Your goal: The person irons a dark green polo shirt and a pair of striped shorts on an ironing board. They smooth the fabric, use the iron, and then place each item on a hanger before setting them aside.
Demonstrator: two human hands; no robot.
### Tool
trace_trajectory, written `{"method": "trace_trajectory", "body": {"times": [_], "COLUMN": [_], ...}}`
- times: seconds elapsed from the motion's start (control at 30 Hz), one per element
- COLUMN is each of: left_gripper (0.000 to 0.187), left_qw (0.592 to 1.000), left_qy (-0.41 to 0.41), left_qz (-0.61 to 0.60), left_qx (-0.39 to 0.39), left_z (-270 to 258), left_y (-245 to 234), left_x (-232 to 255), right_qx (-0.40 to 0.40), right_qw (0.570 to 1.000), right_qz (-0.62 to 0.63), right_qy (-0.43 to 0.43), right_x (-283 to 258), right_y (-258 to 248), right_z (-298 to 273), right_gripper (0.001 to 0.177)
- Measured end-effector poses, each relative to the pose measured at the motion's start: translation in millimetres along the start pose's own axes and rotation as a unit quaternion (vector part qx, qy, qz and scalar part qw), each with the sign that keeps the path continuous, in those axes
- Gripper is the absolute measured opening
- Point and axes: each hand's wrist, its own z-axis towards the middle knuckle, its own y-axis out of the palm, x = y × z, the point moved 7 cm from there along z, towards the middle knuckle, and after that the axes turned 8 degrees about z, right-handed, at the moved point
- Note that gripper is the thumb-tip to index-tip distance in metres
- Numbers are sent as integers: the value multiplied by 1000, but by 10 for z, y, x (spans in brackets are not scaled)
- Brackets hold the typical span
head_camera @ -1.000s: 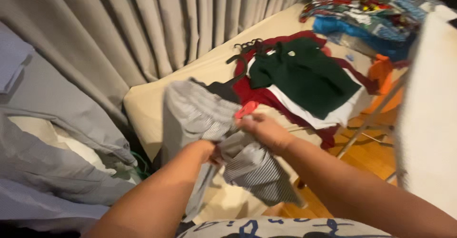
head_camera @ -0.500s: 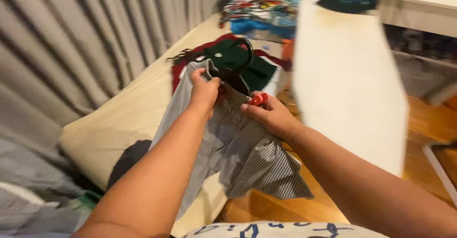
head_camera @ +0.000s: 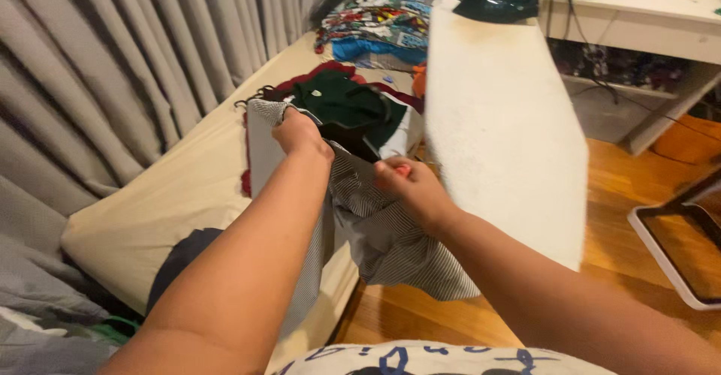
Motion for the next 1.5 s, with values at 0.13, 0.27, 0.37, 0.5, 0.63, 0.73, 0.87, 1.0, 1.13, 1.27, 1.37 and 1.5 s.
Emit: {"method": "trace_trajectory", "body": {"times": [0.13, 0.27, 0.37, 0.5, 0.63, 0.73, 0.87, 1.0, 1.13, 1.27, 1.37, 1.5], "left_gripper": [59, 58, 55, 51, 45, 40, 28, 31, 26, 36, 39, 48], "left_qw": [990, 981, 973, 960, 971, 965, 956, 864, 950, 960, 972, 963], "left_qy": [62, 78, 57, 88, 18, -72, -200, -382, -87, -28, -48, -138], "left_qz": [93, 131, 200, 201, 92, 87, 184, 237, 62, -100, -90, -50], "left_qx": [83, 119, 97, 174, 220, 236, 112, -228, -292, -259, -214, -225], "left_z": [125, 484, 626, 1271, 1710, 1732, 1579, 1194, 1217, 1030, 1207, 1355], "left_y": [-312, -655, -934, -1567, -2583, -3251, -3367, -2754, -2559, -2710, -2690, -2570], "left_x": [451, 327, 19, 416, 841, 718, 369, 599, 1971, 2629, 2560, 2024], "right_qx": [-54, -128, -144, -199, -282, -182, -77, -6, -132, -248, -264, -291], "right_qw": [971, 971, 982, 974, 957, 921, 928, 997, 981, 943, 942, 798], "right_qz": [192, 155, 48, -48, 34, 332, 364, 50, -137, -204, -2, 337], "right_qy": [130, 130, 113, 100, 54, 86, -21, -56, -39, 92, 207, 406], "right_x": [134, 193, 541, 874, 668, 451, 301, 844, 1919, 2483, 1967, 1204], "right_y": [266, 729, 1203, 1531, 1598, 1741, 1927, 2211, 2867, 3566, 3809, 3808], "right_z": [254, 585, 822, 875, 900, 1177, 2043, 2722, 2920, 2602, 2505, 2244], "right_gripper": [37, 33, 26, 21, 18, 23, 15, 34, 49, 55, 59, 71]}}
